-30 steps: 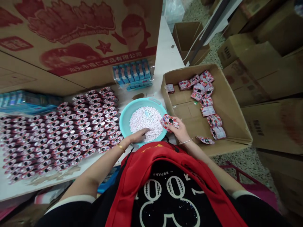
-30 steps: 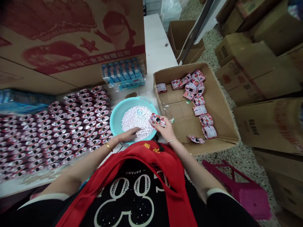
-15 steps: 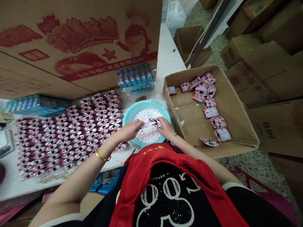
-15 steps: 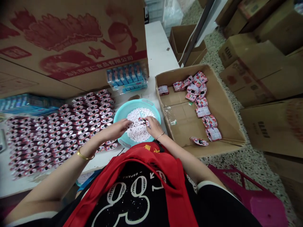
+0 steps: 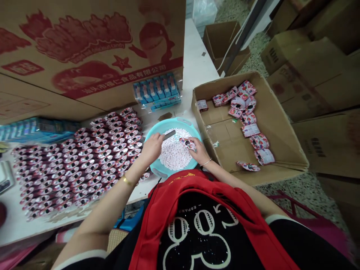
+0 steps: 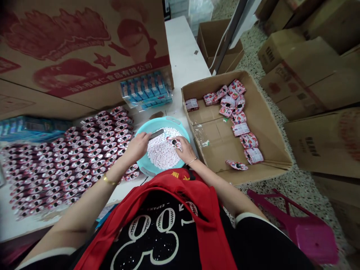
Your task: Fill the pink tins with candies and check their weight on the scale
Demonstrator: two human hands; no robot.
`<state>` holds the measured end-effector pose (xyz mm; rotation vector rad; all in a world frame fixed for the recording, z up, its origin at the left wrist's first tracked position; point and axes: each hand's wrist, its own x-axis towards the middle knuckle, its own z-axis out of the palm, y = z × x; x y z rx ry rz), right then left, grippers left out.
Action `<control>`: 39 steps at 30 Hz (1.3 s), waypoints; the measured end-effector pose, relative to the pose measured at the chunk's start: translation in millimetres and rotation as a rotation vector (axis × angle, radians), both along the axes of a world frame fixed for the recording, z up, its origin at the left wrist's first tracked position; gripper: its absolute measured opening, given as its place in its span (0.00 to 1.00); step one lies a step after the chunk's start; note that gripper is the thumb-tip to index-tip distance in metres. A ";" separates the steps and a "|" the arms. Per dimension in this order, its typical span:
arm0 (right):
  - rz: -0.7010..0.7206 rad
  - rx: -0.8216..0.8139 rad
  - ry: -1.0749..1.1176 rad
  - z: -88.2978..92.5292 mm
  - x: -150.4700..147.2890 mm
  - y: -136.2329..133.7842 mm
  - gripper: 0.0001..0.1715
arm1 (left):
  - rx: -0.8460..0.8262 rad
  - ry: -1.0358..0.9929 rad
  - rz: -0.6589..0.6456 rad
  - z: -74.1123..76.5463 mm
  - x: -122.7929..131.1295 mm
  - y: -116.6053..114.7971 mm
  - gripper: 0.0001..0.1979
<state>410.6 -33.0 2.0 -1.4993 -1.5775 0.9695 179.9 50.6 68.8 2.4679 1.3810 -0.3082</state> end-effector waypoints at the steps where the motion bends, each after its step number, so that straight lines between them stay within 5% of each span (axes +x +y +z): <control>1: -0.022 -0.004 0.008 0.3 2.5 0.3 0.27 | -0.025 -0.004 0.028 -19.3 -2.1 4.6 0.23; 4: -0.076 -0.018 0.016 1.5 7.4 1.5 0.23 | -0.131 -0.049 0.032 -72.0 1.7 5.5 0.22; 7: -0.107 -0.040 0.034 2.9 8.7 2.3 0.20 | -0.218 -0.100 -0.034 -104.1 11.2 -12.1 0.20; 11: -0.150 -0.060 0.075 3.1 9.2 2.9 0.19 | -0.347 -0.180 -0.111 -118.7 16.9 -48.6 0.19; 17: -0.181 -0.100 0.153 -0.7 11.0 5.2 0.20 | -0.510 -0.342 -0.124 -116.5 14.8 -80.2 0.23; 22: -0.171 -0.076 0.175 -1.9 11.1 5.7 0.20 | -0.550 -0.489 -0.106 -85.9 -3.3 -68.2 0.21; 28: -0.070 -0.003 0.053 0.9 5.2 4.2 0.20 | -0.501 -0.606 -0.040 -16.2 -28.3 -36.3 0.18; 33: 0.087 0.057 -0.026 -1.6 -5.8 4.0 0.28 | -0.390 -0.335 -0.121 30.7 -11.2 -18.2 0.14; 39: 0.157 0.083 -0.088 -9.9 -15.6 3.7 0.30 | -0.185 0.163 -0.168 65.2 34.2 -26.1 0.17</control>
